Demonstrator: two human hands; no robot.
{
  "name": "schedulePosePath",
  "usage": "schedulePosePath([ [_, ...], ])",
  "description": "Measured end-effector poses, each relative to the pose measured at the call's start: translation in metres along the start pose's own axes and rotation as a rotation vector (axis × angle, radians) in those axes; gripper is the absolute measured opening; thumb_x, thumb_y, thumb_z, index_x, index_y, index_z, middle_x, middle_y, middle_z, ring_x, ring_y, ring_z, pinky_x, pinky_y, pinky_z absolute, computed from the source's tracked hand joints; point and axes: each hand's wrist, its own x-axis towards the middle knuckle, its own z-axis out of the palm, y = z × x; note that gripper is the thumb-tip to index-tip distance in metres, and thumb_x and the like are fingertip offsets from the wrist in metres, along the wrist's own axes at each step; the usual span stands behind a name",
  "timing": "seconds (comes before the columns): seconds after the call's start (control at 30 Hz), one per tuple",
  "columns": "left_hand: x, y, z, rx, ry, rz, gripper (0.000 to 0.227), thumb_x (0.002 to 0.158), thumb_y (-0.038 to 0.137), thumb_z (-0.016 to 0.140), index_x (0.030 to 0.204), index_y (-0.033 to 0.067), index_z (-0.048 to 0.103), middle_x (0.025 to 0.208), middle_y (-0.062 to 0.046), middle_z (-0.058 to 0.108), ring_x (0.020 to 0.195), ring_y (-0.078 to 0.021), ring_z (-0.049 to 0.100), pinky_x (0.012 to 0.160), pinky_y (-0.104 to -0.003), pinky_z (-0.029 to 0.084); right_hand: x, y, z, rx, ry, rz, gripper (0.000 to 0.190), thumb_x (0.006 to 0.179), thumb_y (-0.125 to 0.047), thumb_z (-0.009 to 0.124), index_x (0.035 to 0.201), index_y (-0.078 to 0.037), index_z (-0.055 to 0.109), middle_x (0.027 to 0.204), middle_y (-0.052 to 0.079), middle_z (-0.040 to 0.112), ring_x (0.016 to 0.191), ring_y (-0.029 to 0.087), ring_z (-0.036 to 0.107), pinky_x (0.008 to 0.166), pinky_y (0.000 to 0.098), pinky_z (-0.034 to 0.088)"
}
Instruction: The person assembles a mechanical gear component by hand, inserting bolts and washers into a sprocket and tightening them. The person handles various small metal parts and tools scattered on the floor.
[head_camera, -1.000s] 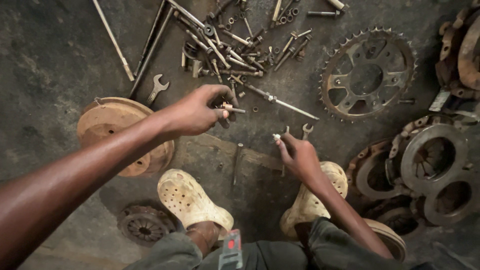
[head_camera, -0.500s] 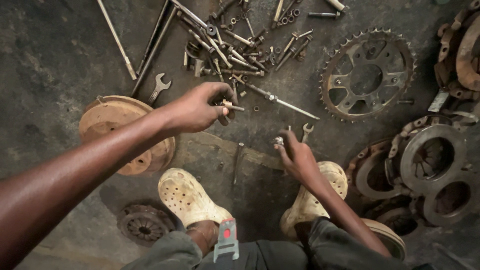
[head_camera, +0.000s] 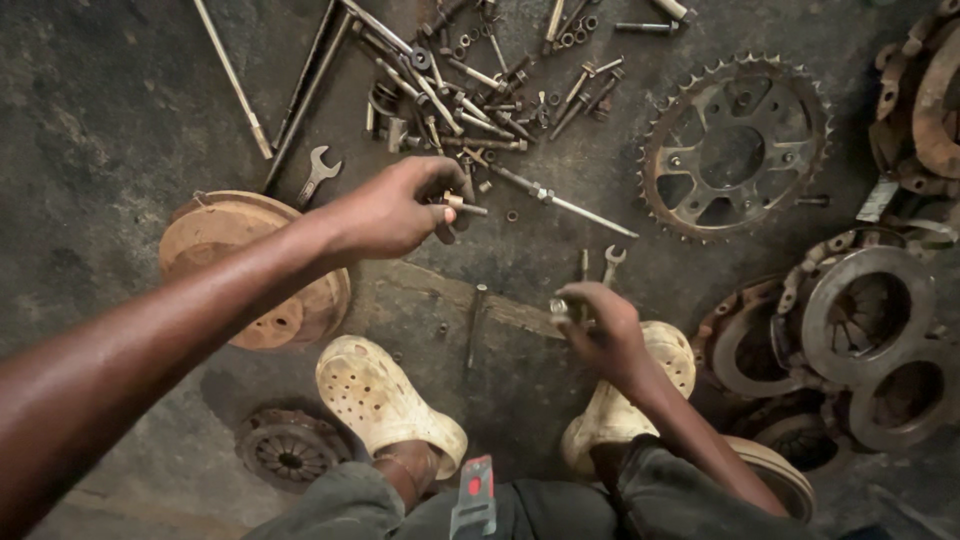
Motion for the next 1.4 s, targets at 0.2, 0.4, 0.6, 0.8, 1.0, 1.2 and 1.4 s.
schedulePosePath([
  [0.2, 0.000, 0.004, 0.004, -0.012, -0.038, 0.026, 0.015, 0.095, 0.004, 0.060, 0.110, 0.0004, 0.063, 0.099, -0.007, 0.071, 0.085, -0.0140, 0.068, 0.078, -0.033, 0.058, 0.003, -0.022, -0.017, 0.106, 0.099, -0.288, 0.039, 0.078, 0.005, 0.075, 0.113, -0.002, 0.061, 0.116, 0.015, 0.070, 0.111, 0.030, 0.071, 0.098, 0.0449, 0.057],
  [0.4, -0.001, 0.005, 0.012, 0.026, -0.054, 0.058, 0.017, 0.093, 0.004, 0.064, 0.110, 0.0004, 0.063, 0.092, -0.008, 0.072, 0.082, -0.0147, 0.070, 0.075, -0.033, 0.056, 0.009, -0.042, -0.027, -0.047, 0.113, -0.189, 0.037, 0.081, 0.003, 0.077, 0.115, -0.002, 0.065, 0.115, 0.015, 0.066, 0.099, 0.028, 0.069, 0.080, 0.0369, 0.059],
  [0.6, -0.007, 0.013, 0.012, 0.075, -0.022, 0.055, 0.019, 0.093, 0.005, 0.063, 0.112, 0.0006, 0.063, 0.091, -0.008, 0.072, 0.083, -0.0142, 0.070, 0.076, -0.033, 0.056, 0.009, -0.034, -0.041, -0.300, 0.146, -0.189, 0.032, 0.082, -0.004, 0.080, 0.112, -0.002, 0.068, 0.104, 0.015, 0.067, 0.093, 0.029, 0.069, 0.077, 0.0378, 0.057],
  [0.8, -0.009, 0.021, 0.013, 0.069, -0.032, 0.024, 0.019, 0.093, 0.006, 0.063, 0.112, 0.0002, 0.062, 0.096, -0.008, 0.072, 0.084, -0.0139, 0.071, 0.078, -0.032, 0.056, 0.009, -0.026, -0.050, -0.182, 0.171, -0.183, 0.032, 0.085, -0.016, 0.085, 0.109, -0.003, 0.068, 0.096, 0.015, 0.072, 0.085, 0.024, 0.073, 0.073, 0.0315, 0.059],
  [1.0, 0.009, 0.032, 0.038, -0.095, -0.126, 0.120, 0.020, 0.093, 0.007, 0.064, 0.112, 0.0002, 0.061, 0.099, -0.009, 0.071, 0.084, -0.0161, 0.070, 0.078, -0.034, 0.058, 0.004, -0.032, -0.074, 0.111, 0.298, 0.092, 0.025, 0.102, -0.003, 0.063, 0.127, 0.000, 0.065, 0.116, 0.013, 0.074, 0.107, 0.020, 0.074, 0.095, 0.0316, 0.060],
  [1.2, 0.061, 0.063, 0.119, -0.287, -0.340, 0.509, 0.032, 0.091, 0.000, 0.070, 0.123, -0.0030, 0.070, 0.113, -0.009, 0.077, 0.103, -0.0140, 0.070, 0.093, -0.031, 0.058, -0.004, -0.031, -0.105, 0.305, 0.463, 0.120, 0.025, 0.098, 0.007, 0.067, 0.122, 0.001, 0.067, 0.117, 0.011, 0.069, 0.107, 0.015, 0.066, 0.093, 0.0266, 0.053],
  [1.4, 0.077, 0.052, 0.177, -0.606, -0.309, 0.431, 0.035, 0.091, -0.007, 0.071, 0.126, -0.0035, 0.072, 0.110, -0.010, 0.076, 0.098, -0.0131, 0.072, 0.089, -0.030, 0.061, -0.021, -0.030, -0.122, 0.114, 0.537, 0.090, 0.033, 0.084, 0.010, 0.072, 0.115, 0.002, 0.066, 0.114, 0.009, 0.067, 0.105, 0.015, 0.066, 0.091, 0.0262, 0.053],
])
